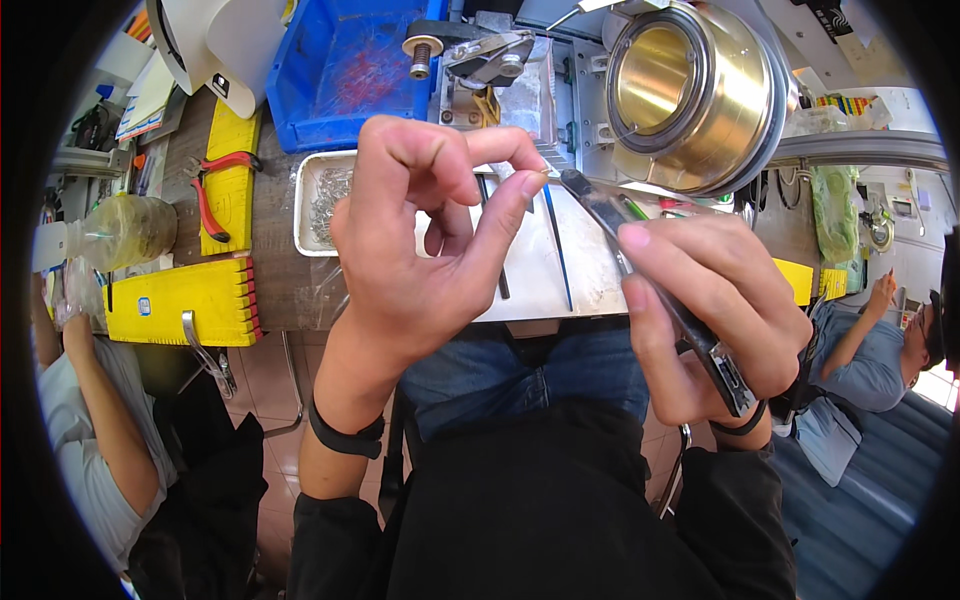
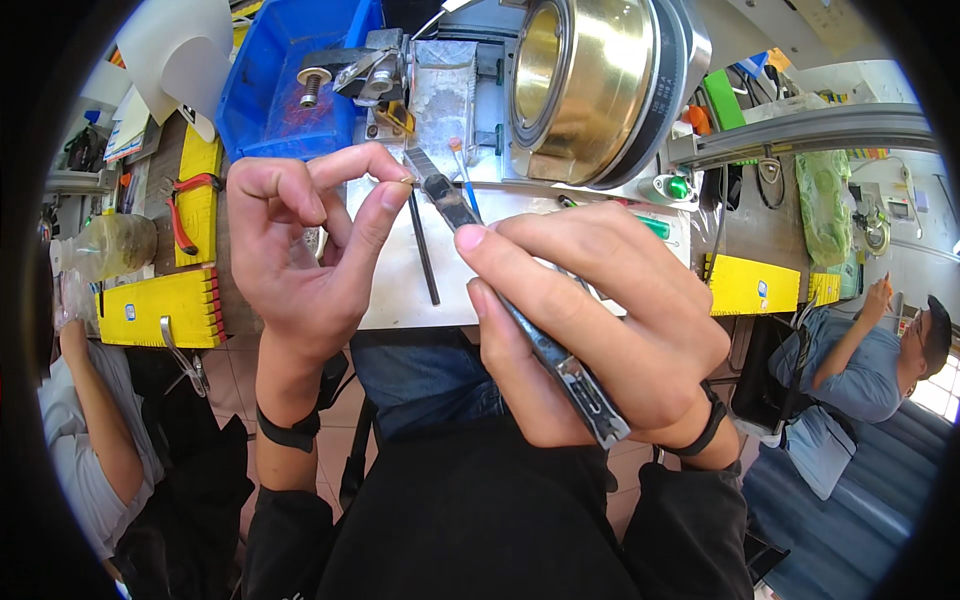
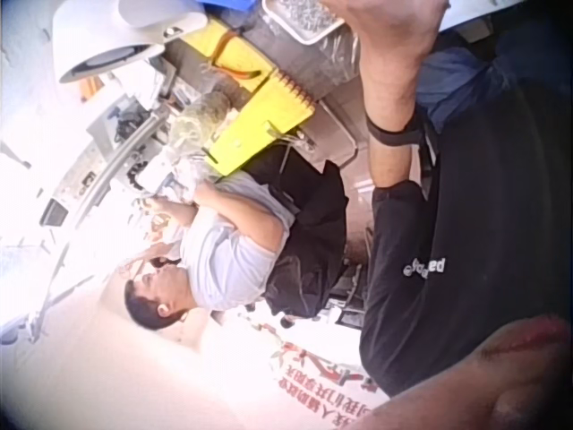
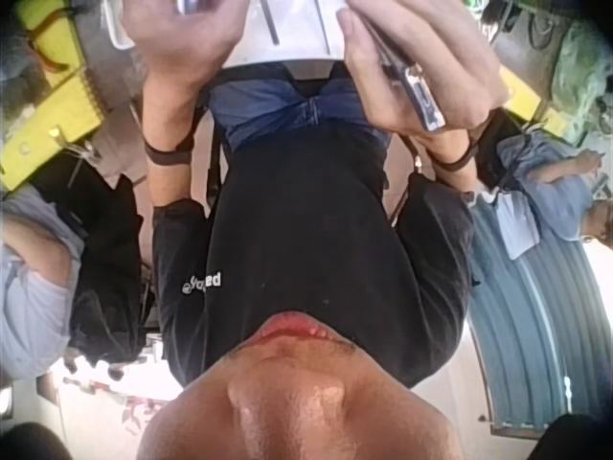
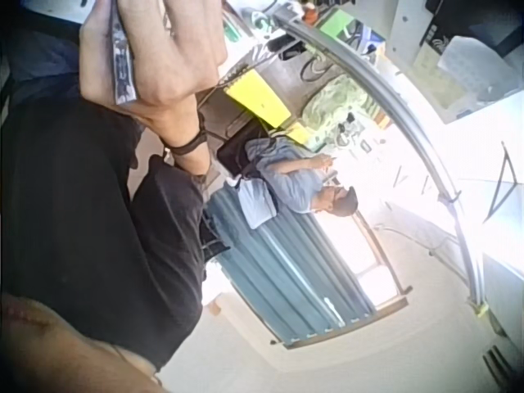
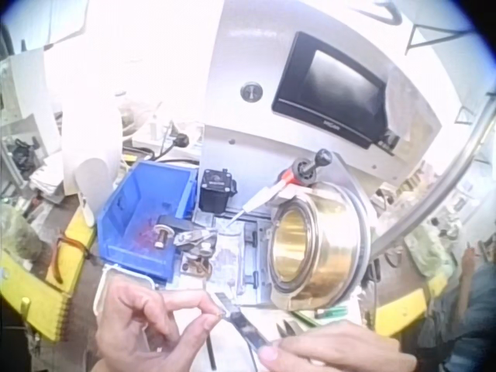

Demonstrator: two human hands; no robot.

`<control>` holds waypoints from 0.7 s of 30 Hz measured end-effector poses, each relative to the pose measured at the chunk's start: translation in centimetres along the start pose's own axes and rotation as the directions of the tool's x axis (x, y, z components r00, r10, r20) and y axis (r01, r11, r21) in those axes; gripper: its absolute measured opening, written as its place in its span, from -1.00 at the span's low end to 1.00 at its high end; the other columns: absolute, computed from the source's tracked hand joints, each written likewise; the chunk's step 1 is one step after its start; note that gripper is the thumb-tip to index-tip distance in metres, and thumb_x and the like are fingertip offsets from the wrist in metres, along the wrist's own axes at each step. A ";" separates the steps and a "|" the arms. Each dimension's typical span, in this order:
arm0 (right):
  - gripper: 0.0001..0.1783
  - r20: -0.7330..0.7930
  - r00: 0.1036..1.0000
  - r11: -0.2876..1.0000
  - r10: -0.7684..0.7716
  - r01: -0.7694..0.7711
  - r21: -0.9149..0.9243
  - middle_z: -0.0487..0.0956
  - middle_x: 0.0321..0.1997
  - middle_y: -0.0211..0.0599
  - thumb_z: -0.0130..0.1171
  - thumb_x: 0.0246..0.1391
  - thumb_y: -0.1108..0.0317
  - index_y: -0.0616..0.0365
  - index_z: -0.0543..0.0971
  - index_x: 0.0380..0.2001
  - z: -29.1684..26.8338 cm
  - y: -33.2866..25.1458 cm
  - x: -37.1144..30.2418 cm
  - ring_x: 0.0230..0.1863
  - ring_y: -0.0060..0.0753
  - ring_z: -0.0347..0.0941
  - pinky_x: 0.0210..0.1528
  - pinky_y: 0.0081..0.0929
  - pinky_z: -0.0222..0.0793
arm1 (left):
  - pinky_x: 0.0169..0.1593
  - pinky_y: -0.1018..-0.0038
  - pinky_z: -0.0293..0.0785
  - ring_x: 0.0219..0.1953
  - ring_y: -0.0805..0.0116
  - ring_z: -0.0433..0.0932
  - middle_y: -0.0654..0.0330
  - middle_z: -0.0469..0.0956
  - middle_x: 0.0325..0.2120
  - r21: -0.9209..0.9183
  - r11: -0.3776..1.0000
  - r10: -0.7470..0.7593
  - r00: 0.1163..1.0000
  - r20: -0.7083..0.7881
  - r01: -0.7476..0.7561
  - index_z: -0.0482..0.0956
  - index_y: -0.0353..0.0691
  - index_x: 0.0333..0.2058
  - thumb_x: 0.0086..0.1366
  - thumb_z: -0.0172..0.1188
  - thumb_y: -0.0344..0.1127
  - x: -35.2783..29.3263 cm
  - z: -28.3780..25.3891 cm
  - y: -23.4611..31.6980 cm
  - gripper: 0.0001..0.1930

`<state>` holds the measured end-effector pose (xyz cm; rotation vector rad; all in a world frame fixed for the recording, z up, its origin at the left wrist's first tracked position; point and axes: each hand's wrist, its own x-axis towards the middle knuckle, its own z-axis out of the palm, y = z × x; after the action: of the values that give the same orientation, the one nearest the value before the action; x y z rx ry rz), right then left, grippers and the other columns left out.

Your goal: The person picks up a wire from a yellow foam board and places it into a machine to apply glue, heat it with a lighter, and trim it with a utility knife. After processing the wire, they return it to the foam board and begin the cycle again with another wire.

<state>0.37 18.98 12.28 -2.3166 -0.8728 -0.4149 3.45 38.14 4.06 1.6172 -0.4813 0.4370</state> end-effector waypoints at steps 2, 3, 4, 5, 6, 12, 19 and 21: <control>-0.63 -0.002 1.000 1.000 -0.006 0.006 0.008 0.61 -0.35 -0.04 0.20 -0.27 0.64 0.38 0.62 -0.25 0.1 0.0 -0.2 -0.35 -0.13 0.55 -0.21 -0.30 0.47 | -0.54 0.82 0.04 -0.70 0.77 0.08 -0.07 0.60 -0.31 -0.007 1.000 0.005 1.000 -0.002 -0.005 0.13 -0.16 -0.31 0.11 0.23 -0.73 0.0 0.0 0.1 -0.56; -0.62 -0.004 1.000 1.000 -0.012 0.012 0.016 0.60 -0.35 -0.04 0.20 -0.28 0.64 0.38 0.62 -0.24 0.1 0.0 -0.3 -0.35 -0.14 0.55 -0.23 -0.31 0.46 | -0.54 0.82 0.04 -0.70 0.77 0.08 -0.07 0.60 -0.31 -0.007 1.000 0.005 1.000 -0.002 -0.005 0.13 -0.16 -0.31 0.11 0.23 -0.73 0.0 0.1 0.1 -0.56; -0.62 -0.004 1.000 1.000 -0.012 0.012 0.015 0.60 -0.35 -0.04 0.20 -0.28 0.64 0.38 0.62 -0.24 0.1 0.0 -0.3 -0.35 -0.14 0.55 -0.23 -0.31 0.46 | -0.54 0.82 0.04 -0.70 0.77 0.08 -0.07 0.60 -0.32 -0.005 1.000 0.004 1.000 -0.002 -0.004 0.13 -0.16 -0.31 0.11 0.23 -0.73 0.0 0.1 0.1 -0.56; -0.61 0.001 1.000 1.000 -0.025 0.025 0.001 0.60 -0.34 -0.05 0.21 -0.28 0.65 0.37 0.62 -0.23 0.2 0.0 -0.2 -0.35 -0.14 0.54 -0.25 -0.32 0.46 | -0.54 0.82 0.04 -0.70 0.77 0.08 -0.07 0.60 -0.32 -0.004 1.000 0.004 1.000 -0.004 -0.004 0.13 -0.17 -0.31 0.11 0.23 -0.73 0.0 0.1 0.1 -0.56; -0.60 0.006 0.999 0.999 -0.038 0.038 -0.014 0.60 -0.34 -0.06 0.21 -0.28 0.66 0.36 0.62 -0.22 0.2 0.0 -0.2 -0.36 -0.15 0.54 -0.26 -0.33 0.46 | -0.54 0.82 0.04 -0.70 0.77 0.08 -0.07 0.60 -0.32 -0.004 1.000 0.004 1.000 -0.004 -0.004 0.13 -0.17 -0.31 0.11 0.23 -0.73 0.0 0.1 0.1 -0.56; -0.58 -0.016 0.998 0.995 -0.055 0.053 -0.085 0.59 -0.30 -0.10 0.24 -0.27 0.66 0.30 0.64 -0.19 0.7 -0.3 -0.6 -0.36 -0.15 0.52 -0.26 -0.36 0.46 | -0.53 0.83 0.05 -0.70 0.78 0.08 -0.06 0.60 -0.32 -0.005 1.000 -0.009 1.000 -0.008 0.009 0.13 -0.17 -0.31 0.12 0.23 -0.73 0.1 0.0 0.1 -0.56; -0.57 -0.013 0.999 0.994 -0.035 0.034 -0.100 0.59 -0.29 -0.12 0.27 -0.27 0.66 0.26 0.64 -0.19 1.0 -0.9 -0.8 -0.34 -0.16 0.51 -0.26 -0.36 0.46 | -0.53 0.82 0.05 -0.69 0.78 0.08 -0.08 0.60 -0.31 -0.010 1.000 -0.020 1.000 -0.004 0.019 0.12 -0.16 -0.31 0.13 0.23 -0.71 -0.1 0.0 0.2 -0.57; -0.56 -0.021 0.999 0.993 -0.034 0.032 -0.110 0.59 -0.29 -0.12 0.28 -0.28 0.67 0.26 0.64 -0.18 1.0 -1.0 -0.8 -0.34 -0.15 0.51 -0.25 -0.36 0.46 | -0.53 0.82 0.05 -0.69 0.78 0.08 -0.08 0.60 -0.31 -0.009 1.000 -0.023 1.000 -0.006 0.023 0.12 -0.16 -0.31 0.14 0.23 -0.71 -0.1 0.0 0.3 -0.57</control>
<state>-0.83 19.82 11.53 -2.3949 -0.8989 -0.5136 3.23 38.13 4.26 1.6108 -0.4587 0.4216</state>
